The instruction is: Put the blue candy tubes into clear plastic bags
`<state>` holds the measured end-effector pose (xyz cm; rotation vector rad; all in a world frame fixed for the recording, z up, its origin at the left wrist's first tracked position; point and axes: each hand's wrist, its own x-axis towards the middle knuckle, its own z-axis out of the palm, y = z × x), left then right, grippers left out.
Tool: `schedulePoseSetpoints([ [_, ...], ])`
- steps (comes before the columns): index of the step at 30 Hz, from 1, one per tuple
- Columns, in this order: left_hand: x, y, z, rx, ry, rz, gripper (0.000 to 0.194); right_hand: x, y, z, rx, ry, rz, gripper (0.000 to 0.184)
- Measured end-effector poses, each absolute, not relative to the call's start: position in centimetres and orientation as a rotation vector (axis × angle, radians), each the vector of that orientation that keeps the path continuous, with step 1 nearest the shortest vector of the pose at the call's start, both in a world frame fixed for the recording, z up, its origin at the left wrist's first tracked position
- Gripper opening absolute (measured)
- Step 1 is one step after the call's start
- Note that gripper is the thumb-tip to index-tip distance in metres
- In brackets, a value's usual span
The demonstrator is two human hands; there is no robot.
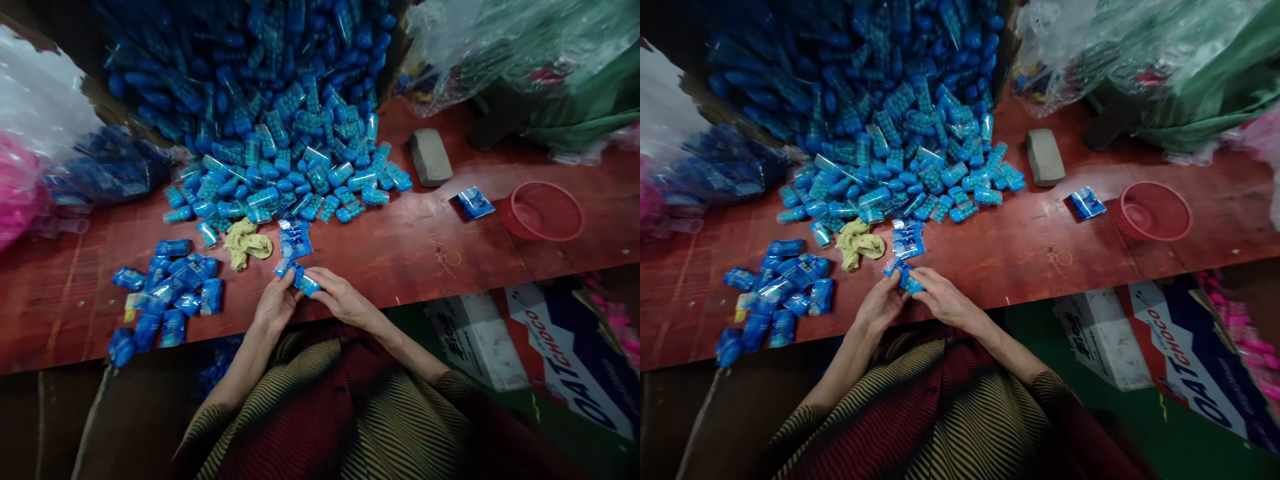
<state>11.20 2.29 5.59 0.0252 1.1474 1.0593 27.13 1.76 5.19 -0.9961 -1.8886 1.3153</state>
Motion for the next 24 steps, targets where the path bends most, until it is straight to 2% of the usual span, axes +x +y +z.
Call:
schedulePoseSetpoints([
  [3,11.2,2.4,5.7,0.010,1.120,1.061,0.001,27.5,2.2,5.2,-0.924,-1.659,1.569,0.037],
  [6,11.4,2.5,5.8,0.017,1.069,1.055,0.004,27.5,2.6,4.3,-0.894,-1.363,1.822,0.043],
  [11,11.1,2.3,6.1,0.086,0.992,0.965,0.012,27.9,3.2,3.1,-0.974,-1.333,1.749,0.063],
  [15,11.0,2.5,6.3,0.161,0.872,0.893,0.025,28.0,3.3,3.6,-0.816,-1.413,1.805,0.068],
  [18,11.3,2.9,6.6,0.173,0.877,0.912,0.023,27.6,3.0,4.4,-0.851,-1.513,1.715,0.063],
  [22,12.1,2.9,6.9,0.220,0.949,1.020,0.018,27.0,2.2,4.8,-1.109,-1.496,1.335,0.039],
  [24,12.7,2.5,6.7,0.215,0.992,1.067,0.018,26.7,1.8,4.5,-1.225,-1.415,1.268,0.030],
])
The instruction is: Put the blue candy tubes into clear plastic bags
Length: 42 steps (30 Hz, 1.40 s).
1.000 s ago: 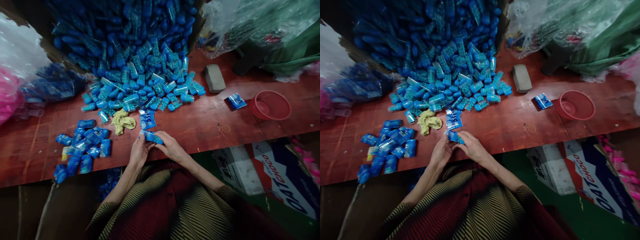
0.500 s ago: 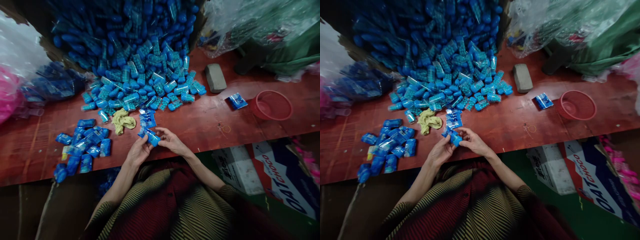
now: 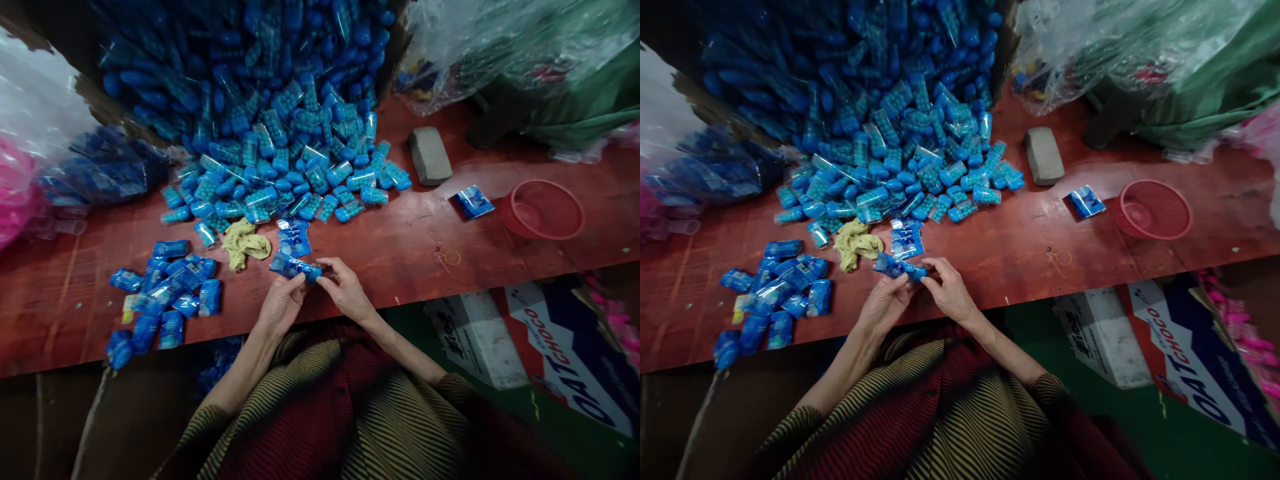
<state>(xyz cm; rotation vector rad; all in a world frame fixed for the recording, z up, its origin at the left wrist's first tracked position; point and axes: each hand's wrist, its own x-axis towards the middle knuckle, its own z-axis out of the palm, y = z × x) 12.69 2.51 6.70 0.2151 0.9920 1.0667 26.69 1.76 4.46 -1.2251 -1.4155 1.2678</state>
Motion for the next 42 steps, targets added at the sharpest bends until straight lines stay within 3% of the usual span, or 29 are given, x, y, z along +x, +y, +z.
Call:
schedulePoseSetpoints([
  [11,12.6,2.7,6.9,0.113,1.050,1.130,0.017,27.3,2.7,3.4,-1.075,-1.249,1.608,0.037],
  [18,11.9,2.5,6.8,0.101,0.952,0.989,0.022,28.1,3.7,2.8,-0.884,-1.241,1.775,0.078],
  [21,11.6,2.5,6.8,0.125,0.893,0.914,0.024,28.3,3.8,3.3,-0.741,-1.220,1.891,0.086],
  [27,12.1,2.1,6.6,0.127,0.878,0.892,0.016,28.6,4.0,4.3,-0.617,-1.229,2.075,0.082],
  [33,13.7,1.4,6.5,0.047,0.978,1.033,0.009,27.9,3.5,2.8,-0.674,-1.180,2.015,0.076],
  [38,13.6,1.6,7.3,0.057,0.934,1.040,0.021,28.1,3.8,2.3,-0.666,-1.182,1.927,0.061],
  [42,13.2,1.7,7.7,0.079,0.860,0.973,0.031,28.4,4.5,2.4,-0.514,-1.080,1.965,0.063],
])
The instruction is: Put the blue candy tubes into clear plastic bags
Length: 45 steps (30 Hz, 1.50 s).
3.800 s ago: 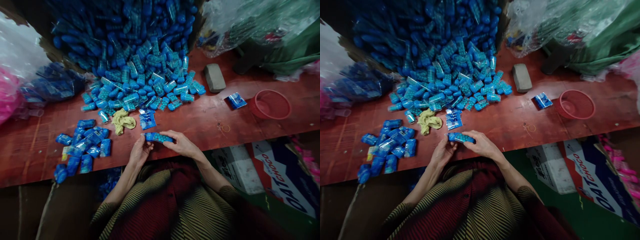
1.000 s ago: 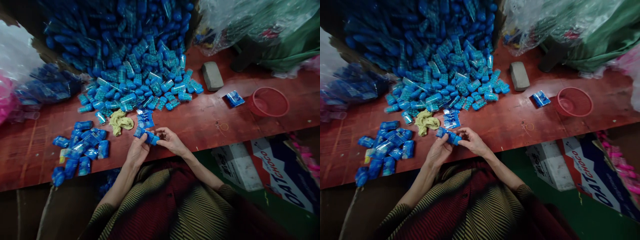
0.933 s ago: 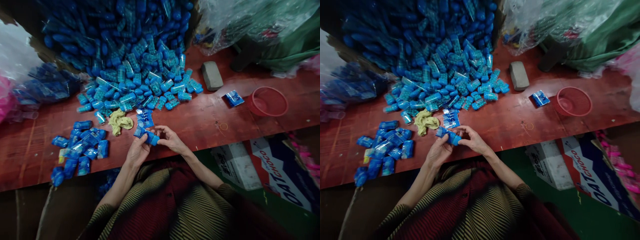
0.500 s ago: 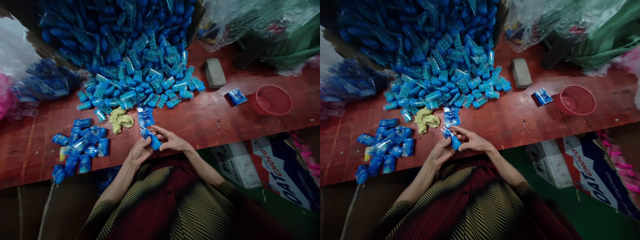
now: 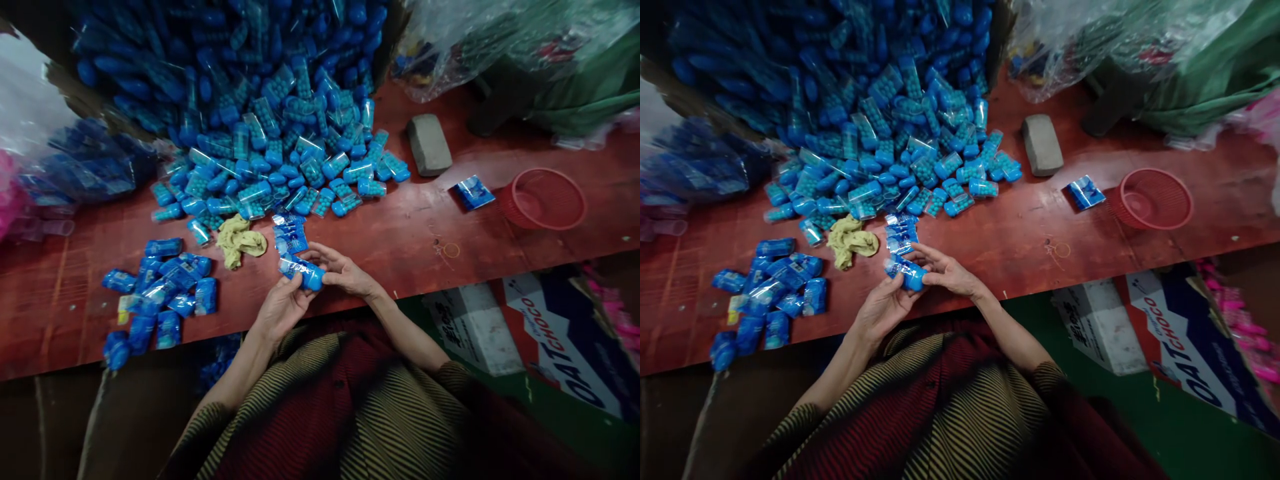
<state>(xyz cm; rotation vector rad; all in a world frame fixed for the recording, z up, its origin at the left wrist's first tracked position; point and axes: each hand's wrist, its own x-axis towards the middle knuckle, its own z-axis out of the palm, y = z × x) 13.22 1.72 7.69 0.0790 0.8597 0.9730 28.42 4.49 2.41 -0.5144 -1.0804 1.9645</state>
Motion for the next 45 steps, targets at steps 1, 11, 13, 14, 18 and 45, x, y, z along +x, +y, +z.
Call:
schedulePoseSetpoints([
  [1,13.2,1.7,7.6,0.091,0.856,0.985,0.031,28.4,4.6,2.4,-0.493,-1.065,1.977,0.063],
  [11,13.6,1.2,6.8,0.103,0.948,1.074,0.025,27.7,3.8,2.5,-0.539,-1.066,1.955,0.064],
  [13,13.4,1.3,7.0,0.130,0.929,1.044,0.031,27.8,3.8,2.8,-0.529,-1.050,1.940,0.072],
  [14,13.2,1.4,7.1,0.141,0.914,1.029,0.034,27.9,3.8,3.1,-0.520,-1.049,1.944,0.075],
  [18,13.0,1.5,7.3,0.194,0.878,0.986,0.037,28.0,3.9,3.8,-0.448,-1.072,1.986,0.071],
  [45,14.6,0.6,8.2,0.212,1.010,1.041,0.029,27.9,3.9,2.9,-0.474,-1.034,2.076,0.078],
])
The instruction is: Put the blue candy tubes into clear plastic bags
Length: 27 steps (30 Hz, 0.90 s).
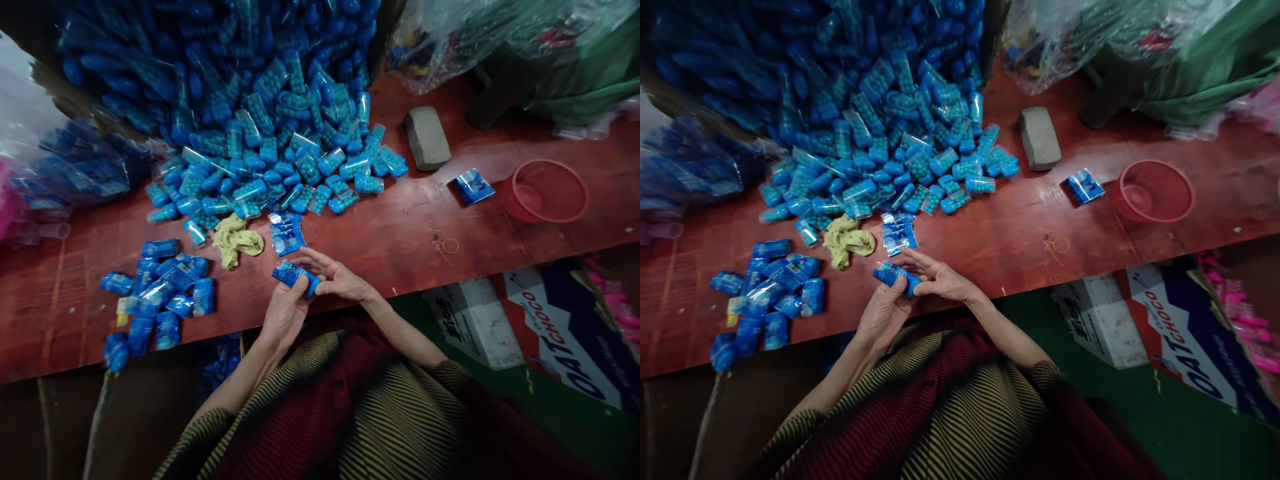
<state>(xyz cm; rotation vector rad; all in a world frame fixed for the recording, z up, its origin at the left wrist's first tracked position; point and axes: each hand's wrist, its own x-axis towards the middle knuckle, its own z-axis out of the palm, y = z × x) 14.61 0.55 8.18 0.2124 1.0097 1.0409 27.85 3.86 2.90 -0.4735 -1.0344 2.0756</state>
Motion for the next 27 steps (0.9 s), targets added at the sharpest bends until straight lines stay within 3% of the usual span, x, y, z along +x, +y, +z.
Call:
schedulePoseSetpoints([
  [13,14.4,0.3,8.6,0.185,0.866,0.955,0.024,28.3,3.4,3.0,-0.560,-1.022,2.147,0.078],
  [21,15.5,0.1,8.5,0.091,0.961,1.080,0.027,28.0,3.6,4.1,-0.674,-1.143,1.954,0.063],
  [27,15.0,0.2,8.5,0.081,0.977,0.995,0.022,27.8,3.3,2.4,-0.737,-1.073,2.000,0.070],
])
